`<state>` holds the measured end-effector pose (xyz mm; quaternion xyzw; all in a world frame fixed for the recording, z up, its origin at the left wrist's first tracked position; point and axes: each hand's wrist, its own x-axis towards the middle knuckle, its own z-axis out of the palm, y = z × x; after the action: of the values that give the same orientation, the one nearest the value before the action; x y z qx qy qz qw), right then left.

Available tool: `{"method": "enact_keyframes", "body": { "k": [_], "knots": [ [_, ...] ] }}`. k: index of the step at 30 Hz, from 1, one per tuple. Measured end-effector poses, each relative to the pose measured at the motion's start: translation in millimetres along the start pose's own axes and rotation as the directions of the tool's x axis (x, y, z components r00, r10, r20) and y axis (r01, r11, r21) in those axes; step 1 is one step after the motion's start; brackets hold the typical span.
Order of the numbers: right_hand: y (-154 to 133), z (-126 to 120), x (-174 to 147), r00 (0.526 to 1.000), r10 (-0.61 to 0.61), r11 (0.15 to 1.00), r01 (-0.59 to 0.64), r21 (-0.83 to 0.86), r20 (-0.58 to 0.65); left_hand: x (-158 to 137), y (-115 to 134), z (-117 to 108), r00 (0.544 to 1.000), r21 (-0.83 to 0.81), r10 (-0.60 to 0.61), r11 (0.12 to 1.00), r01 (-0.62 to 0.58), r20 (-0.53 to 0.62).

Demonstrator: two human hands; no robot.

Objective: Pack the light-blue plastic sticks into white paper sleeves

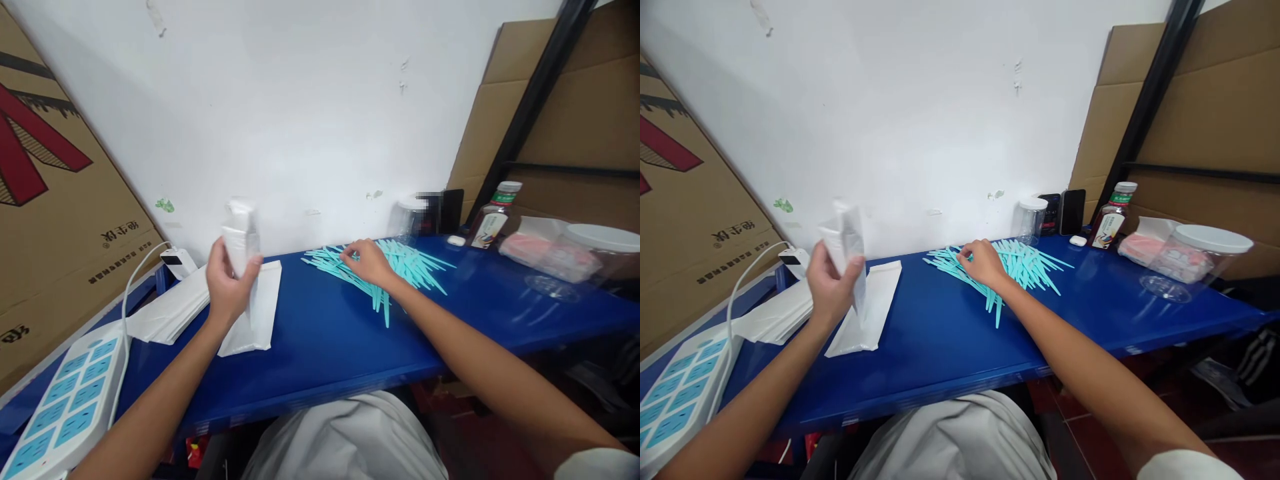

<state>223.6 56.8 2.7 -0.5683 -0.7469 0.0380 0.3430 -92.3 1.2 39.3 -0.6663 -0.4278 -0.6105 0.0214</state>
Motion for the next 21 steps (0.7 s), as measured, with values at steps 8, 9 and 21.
{"method": "enact_keyframes", "body": {
  "k": [8,9,21],
  "knots": [
    [11,16,-1,0.986,0.000,0.979,0.034,-0.202,0.166,-10,4,3,0.736,0.187,0.077,0.945,-0.269,0.672],
    [13,14,0,0.986,0.007,0.979,0.027,-0.202,0.167,-8,3,1,0.727,0.194,0.068,0.943,-0.271,0.683],
    [33,-1,8,0.972,0.028,0.955,0.044,-0.294,0.234,0,-25,-4,0.683,0.272,-0.005,0.919,-0.284,0.730]
  ]
}}
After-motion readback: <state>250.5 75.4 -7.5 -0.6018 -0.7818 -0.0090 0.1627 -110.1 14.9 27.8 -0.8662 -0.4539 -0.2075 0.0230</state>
